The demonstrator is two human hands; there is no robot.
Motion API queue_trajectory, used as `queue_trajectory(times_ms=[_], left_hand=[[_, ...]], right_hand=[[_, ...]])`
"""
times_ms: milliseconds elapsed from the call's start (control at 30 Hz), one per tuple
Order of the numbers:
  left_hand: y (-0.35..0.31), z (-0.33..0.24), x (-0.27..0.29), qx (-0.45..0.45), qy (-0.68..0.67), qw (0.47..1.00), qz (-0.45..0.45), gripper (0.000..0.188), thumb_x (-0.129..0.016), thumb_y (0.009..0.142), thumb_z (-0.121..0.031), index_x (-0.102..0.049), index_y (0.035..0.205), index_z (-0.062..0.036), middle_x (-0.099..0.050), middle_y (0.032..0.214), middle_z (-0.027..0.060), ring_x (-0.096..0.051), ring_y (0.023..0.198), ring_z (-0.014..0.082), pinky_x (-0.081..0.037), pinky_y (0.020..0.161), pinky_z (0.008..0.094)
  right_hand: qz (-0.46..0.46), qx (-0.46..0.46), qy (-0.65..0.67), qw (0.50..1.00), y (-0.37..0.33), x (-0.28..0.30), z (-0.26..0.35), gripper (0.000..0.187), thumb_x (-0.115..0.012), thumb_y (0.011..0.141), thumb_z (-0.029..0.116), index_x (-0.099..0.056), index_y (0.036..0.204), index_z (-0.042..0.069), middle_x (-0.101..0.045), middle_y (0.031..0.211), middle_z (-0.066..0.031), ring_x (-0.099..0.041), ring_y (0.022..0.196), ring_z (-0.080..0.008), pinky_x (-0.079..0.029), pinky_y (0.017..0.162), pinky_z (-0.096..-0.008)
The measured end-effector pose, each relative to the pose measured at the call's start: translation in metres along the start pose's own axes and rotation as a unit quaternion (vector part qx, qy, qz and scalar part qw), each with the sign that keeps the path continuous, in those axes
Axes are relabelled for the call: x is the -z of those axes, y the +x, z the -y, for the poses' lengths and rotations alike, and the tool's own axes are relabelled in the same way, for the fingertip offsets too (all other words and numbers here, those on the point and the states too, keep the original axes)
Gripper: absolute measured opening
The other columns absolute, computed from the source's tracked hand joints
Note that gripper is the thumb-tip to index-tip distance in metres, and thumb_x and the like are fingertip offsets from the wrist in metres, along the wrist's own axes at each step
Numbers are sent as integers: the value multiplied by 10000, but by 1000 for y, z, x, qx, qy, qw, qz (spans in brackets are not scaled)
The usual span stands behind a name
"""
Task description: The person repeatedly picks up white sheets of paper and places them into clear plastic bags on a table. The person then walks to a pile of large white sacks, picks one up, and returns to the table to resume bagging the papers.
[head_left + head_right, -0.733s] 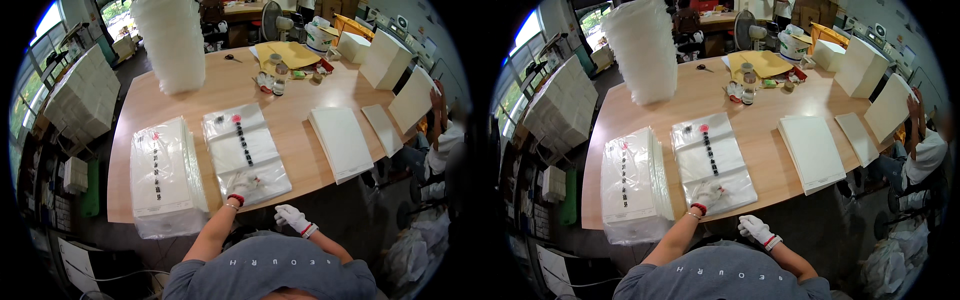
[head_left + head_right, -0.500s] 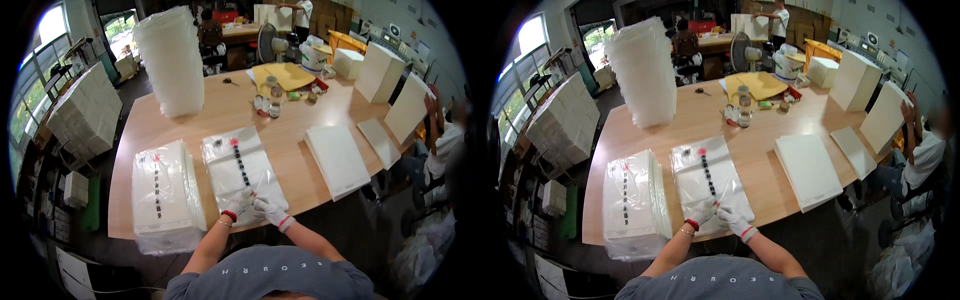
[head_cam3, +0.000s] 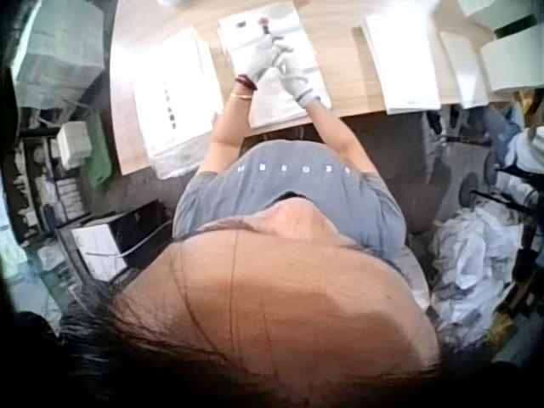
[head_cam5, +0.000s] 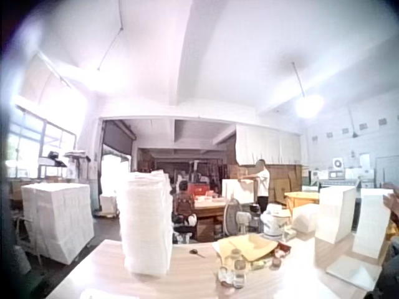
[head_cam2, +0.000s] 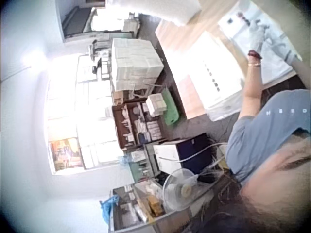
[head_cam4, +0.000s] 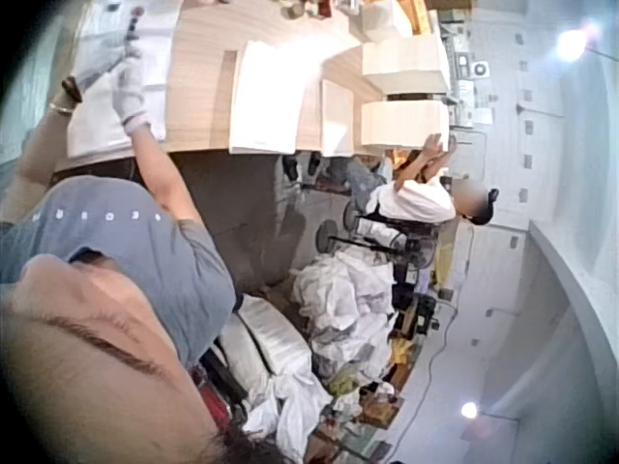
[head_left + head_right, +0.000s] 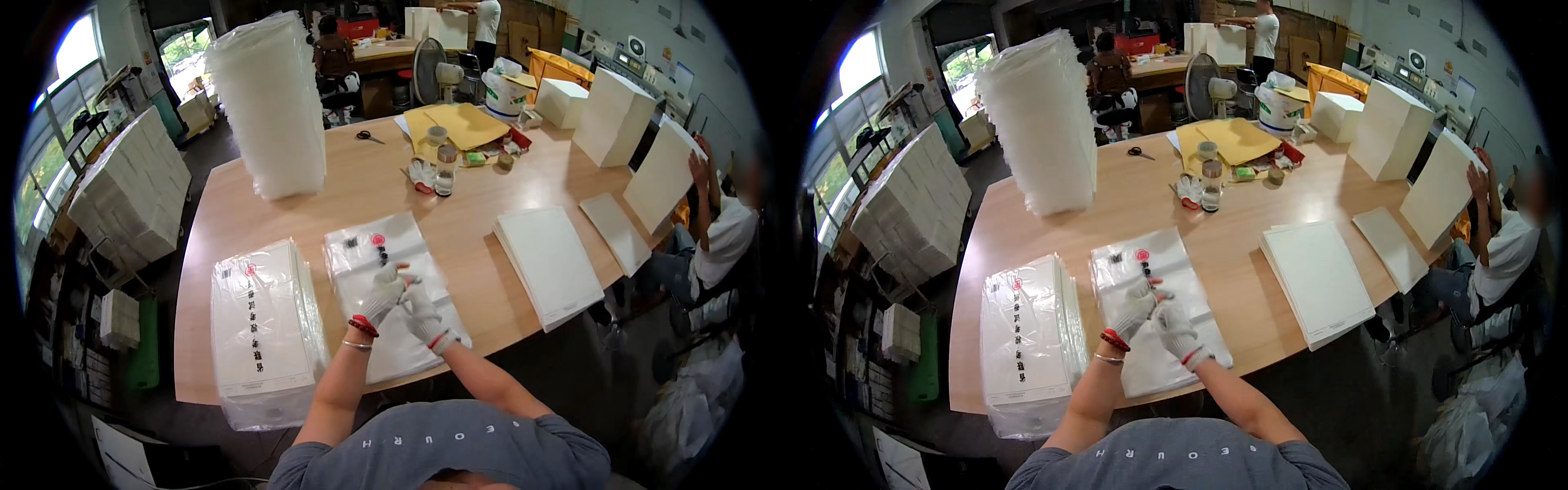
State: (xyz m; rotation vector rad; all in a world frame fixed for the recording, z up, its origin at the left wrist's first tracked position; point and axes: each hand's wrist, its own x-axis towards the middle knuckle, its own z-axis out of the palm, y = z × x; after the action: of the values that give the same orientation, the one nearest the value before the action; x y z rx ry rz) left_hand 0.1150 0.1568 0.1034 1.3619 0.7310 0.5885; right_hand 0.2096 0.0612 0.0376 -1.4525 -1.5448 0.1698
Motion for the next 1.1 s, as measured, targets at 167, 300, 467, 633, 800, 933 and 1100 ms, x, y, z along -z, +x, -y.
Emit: queue_trajectory(times_ms=[167,300,467,633,800,933,1100], left_hand=[[-16,-44,-24,-61,186,981,18,403,-546,809,-108,-447,1181,10,-613,782,80,-532,640,176,-442,614,292],[-15,10,-16,-163,346,923,-35,447,-607,782,-161,-461,1175,-4,-607,834,107,-563,719,233,-455,648,347],[-63,-33,-17,-297,520,775,-203,477,-664,725,-131,-485,1151,-10,-599,923,115,-559,857,259,-462,704,388],[-89,-41,-34,-316,411,841,-155,467,-653,695,28,-495,1133,-3,-585,934,137,-581,849,262,-469,772,320],[-109,-29,-99,-292,347,889,65,232,-626,763,-41,-591,992,-29,-616,914,92,-596,850,196,-472,743,291],[-89,17,-173,116,-52,954,273,198,-531,869,-152,-587,1003,-18,-603,1004,99,-563,950,185,-446,817,304],[-60,82,-195,404,-371,823,148,313,-511,869,-186,-526,1118,3,-541,1133,132,-481,1079,196,-390,903,320]], right_hand=[[40,82,-107,990,-39,-17,-41,304,-563,823,217,-528,1093,82,-600,963,-116,-591,863,-249,-471,747,-349],[152,-104,111,977,-72,44,-35,303,-614,798,242,-580,1037,59,-625,906,-121,-609,822,-248,-480,735,-353],[76,-196,-377,902,-111,204,-79,539,-549,735,183,-424,1241,46,-416,1268,-204,-398,1162,-365,-328,972,-453],[125,-305,-288,899,-116,289,-113,757,-716,639,321,-400,1271,52,-537,1140,-159,-491,1084,-316,-398,913,-365],[65,-273,-253,926,-121,307,-147,394,-637,730,347,-611,997,58,-641,859,-111,-598,831,-302,-471,758,-358],[106,-183,-541,814,-95,285,-78,197,-556,786,299,-644,718,136,-628,709,-69,-614,677,-221,-481,558,-360],[198,37,-261,944,-117,231,32,213,-528,801,309,-622,862,127,-616,803,-95,-605,769,-251,-460,784,-421]])
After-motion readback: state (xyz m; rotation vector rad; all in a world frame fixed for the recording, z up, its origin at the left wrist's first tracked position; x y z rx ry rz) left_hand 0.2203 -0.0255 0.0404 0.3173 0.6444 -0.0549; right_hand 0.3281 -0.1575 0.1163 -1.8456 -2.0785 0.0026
